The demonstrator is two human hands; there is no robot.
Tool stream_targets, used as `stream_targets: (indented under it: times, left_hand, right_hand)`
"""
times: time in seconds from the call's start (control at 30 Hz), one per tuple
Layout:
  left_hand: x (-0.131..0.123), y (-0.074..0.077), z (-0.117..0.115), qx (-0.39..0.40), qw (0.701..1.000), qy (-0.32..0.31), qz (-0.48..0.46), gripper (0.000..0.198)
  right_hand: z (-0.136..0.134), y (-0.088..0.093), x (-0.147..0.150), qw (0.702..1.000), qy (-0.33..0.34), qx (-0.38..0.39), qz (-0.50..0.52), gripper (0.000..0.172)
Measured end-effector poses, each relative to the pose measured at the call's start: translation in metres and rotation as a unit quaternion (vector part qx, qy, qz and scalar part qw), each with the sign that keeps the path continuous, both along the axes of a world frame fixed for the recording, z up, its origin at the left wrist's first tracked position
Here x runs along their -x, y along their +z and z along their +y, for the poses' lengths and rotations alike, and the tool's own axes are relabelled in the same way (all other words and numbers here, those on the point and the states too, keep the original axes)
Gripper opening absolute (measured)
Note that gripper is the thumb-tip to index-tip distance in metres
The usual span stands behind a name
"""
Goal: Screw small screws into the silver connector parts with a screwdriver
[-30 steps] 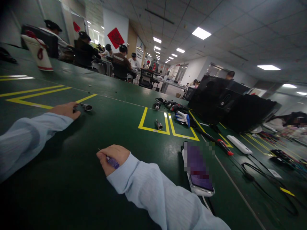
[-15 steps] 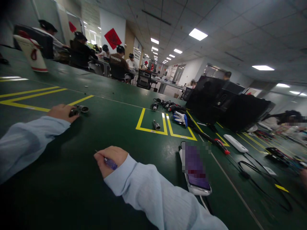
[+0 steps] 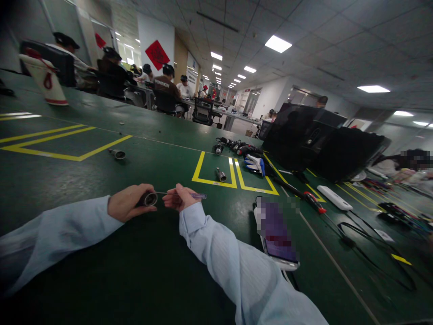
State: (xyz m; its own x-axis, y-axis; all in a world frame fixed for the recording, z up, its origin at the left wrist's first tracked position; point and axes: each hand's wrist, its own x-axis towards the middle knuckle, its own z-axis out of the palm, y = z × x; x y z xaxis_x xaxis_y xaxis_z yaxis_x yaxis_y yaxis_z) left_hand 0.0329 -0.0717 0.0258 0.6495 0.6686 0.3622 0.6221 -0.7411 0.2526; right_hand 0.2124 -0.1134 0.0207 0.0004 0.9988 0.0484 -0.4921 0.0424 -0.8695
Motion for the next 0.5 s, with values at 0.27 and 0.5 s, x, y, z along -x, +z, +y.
stream_targets:
  times: [0.27, 0.5]
  left_hand:
    - [-0.020, 0.002, 0.002, 0.038, 0.997, -0.048, -0.040, 0.023]
    - [-0.019, -0.002, 0.003, 0.025, 0.997, -0.072, -0.016, 0.026]
  right_hand:
    - [0.004, -0.001, -0.001, 0.995, -0.006, -0.058, -0.082, 0.029]
    - [-0.013, -0.006, 0.010, 0.888, -0.124, -0.195, -0.399, 0.016]
